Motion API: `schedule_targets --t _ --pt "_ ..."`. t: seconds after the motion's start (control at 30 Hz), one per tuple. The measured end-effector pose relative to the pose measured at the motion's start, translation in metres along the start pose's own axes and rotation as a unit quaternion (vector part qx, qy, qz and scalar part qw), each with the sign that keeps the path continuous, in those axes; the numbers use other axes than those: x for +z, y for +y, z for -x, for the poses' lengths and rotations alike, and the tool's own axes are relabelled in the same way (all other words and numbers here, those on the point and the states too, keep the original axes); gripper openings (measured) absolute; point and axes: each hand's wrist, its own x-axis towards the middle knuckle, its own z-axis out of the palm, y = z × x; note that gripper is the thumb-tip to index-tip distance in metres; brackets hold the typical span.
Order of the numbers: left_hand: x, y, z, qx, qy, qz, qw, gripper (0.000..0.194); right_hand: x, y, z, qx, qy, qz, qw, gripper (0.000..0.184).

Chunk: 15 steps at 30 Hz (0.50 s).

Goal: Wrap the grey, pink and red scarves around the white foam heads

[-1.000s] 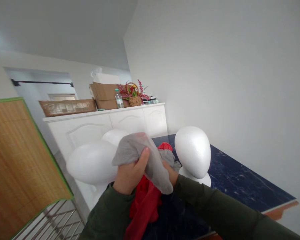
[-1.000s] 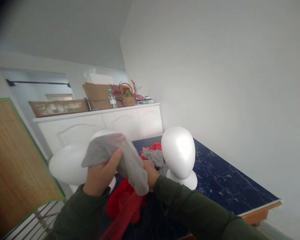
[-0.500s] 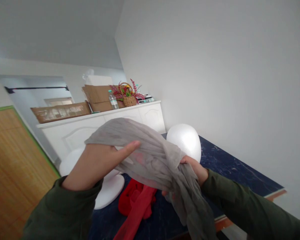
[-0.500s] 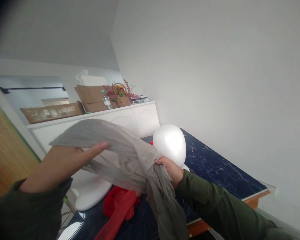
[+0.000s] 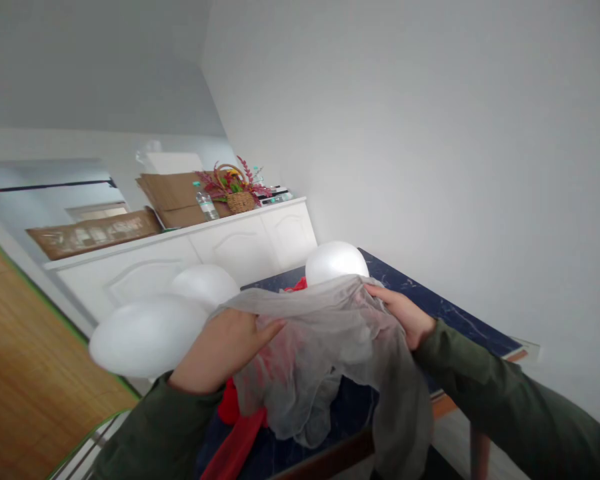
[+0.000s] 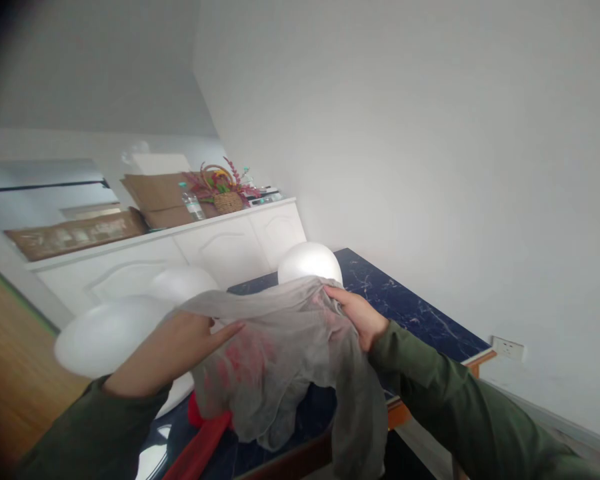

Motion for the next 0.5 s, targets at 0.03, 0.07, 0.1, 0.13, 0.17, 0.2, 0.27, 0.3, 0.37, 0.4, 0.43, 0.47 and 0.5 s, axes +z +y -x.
schedule_targets --t 0.03,0.07,0.1,0.13,0.17,0.2,0.27,0.3,0.37,0.4,0.43,0.47,0.5 --pt "0.004 0.003 0.002 -0.002 -0.038 0.026 0.999 0.041 0.003 -0.006 0.001 0.016 -0.015 -0.014 1.0 0.022" --pt "0.008 0.006 0.004 -0.002 -0.079 0.054 0.995 0.04 0.007 -0.012 0.002 0.031 -0.023 -0.021 0.999 0.022" --pt "0.013 0.011 0.007 -0.005 -0.109 0.079 0.991 0.04 0.011 -0.017 0.003 0.045 -0.024 -0.023 0.998 0.023" --pt "0.018 0.016 0.009 -0.011 -0.118 0.097 0.988 0.039 0.015 -0.022 0.003 0.059 -0.025 -0.022 0.998 0.024" --pt "0.024 0.023 0.011 -0.018 -0.101 0.111 0.989 0.04 0.019 -0.027 0.003 0.074 -0.033 -0.016 0.997 0.026" --pt "0.03 0.031 0.012 -0.025 -0.063 0.127 0.99 0.042 0.023 -0.03 0.003 0.089 -0.051 -0.007 0.995 0.027" --pt "0.046 0.049 0.011 -0.015 0.015 0.179 0.984 0.059 0.032 -0.037 0.004 0.118 -0.105 0.02 0.987 0.031" --pt "0.055 0.058 0.009 0.009 0.031 0.217 0.976 0.069 0.037 -0.04 0.004 0.128 -0.133 0.039 0.982 0.033" --pt "0.074 0.077 0.004 0.088 0.006 0.297 0.951 0.079 0.049 -0.046 0.008 0.136 -0.171 0.081 0.973 0.034" --pt "0.082 0.085 0.0 0.13 -0.025 0.331 0.934 0.076 0.056 -0.049 0.01 0.134 -0.18 0.104 0.969 0.033" --pt "0.089 0.093 -0.002 0.163 -0.056 0.361 0.916 0.07 0.063 -0.052 0.013 0.132 -0.188 0.127 0.965 0.033" --pt "0.094 0.099 -0.005 0.183 -0.084 0.387 0.9 0.061 0.07 -0.055 0.015 0.127 -0.195 0.15 0.961 0.032" --pt "0.098 0.103 -0.006 0.186 -0.111 0.411 0.886 0.052 0.075 -0.058 0.018 0.118 -0.201 0.171 0.957 0.031"
